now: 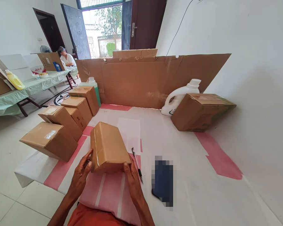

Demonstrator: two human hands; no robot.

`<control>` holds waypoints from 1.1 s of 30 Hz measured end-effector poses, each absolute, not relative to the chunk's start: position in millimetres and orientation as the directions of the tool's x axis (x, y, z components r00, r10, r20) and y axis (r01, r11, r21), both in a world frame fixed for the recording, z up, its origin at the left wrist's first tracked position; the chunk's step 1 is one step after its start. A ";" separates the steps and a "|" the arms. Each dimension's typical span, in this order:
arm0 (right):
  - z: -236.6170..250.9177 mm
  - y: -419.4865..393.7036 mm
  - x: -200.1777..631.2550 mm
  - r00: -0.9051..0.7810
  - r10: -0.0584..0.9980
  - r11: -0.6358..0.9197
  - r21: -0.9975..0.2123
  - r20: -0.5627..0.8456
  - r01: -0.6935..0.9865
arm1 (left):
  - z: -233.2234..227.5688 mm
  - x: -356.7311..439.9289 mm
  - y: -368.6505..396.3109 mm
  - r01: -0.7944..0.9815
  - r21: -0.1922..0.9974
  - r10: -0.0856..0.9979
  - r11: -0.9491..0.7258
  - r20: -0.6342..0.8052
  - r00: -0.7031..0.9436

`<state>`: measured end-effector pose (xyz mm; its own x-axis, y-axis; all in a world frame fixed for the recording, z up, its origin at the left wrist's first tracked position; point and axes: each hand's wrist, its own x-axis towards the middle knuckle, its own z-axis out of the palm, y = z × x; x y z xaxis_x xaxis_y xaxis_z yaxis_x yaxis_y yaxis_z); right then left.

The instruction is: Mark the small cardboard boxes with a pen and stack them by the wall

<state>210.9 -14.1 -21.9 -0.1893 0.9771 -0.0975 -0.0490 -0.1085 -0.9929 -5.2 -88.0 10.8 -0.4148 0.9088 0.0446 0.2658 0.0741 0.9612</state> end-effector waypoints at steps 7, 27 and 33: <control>37.0 -28.3 217.1 -0.189 0.981 -0.022 -0.995 -0.039 0.092 | 43.7 -11.8 -104.1 0.455 0.884 0.893 -0.105 0.285 -0.348; 18.9 4.5 168.2 -0.430 0.901 -0.062 -0.998 -0.057 0.004 | 38.3 -35.6 -68.3 0.296 0.954 0.820 -0.051 0.209 -0.532; 37.4 -3.2 174.1 -0.458 0.889 -0.026 -0.996 0.017 -0.087 | 62.0 -27.0 -73.0 0.338 0.941 0.814 0.014 0.185 -0.550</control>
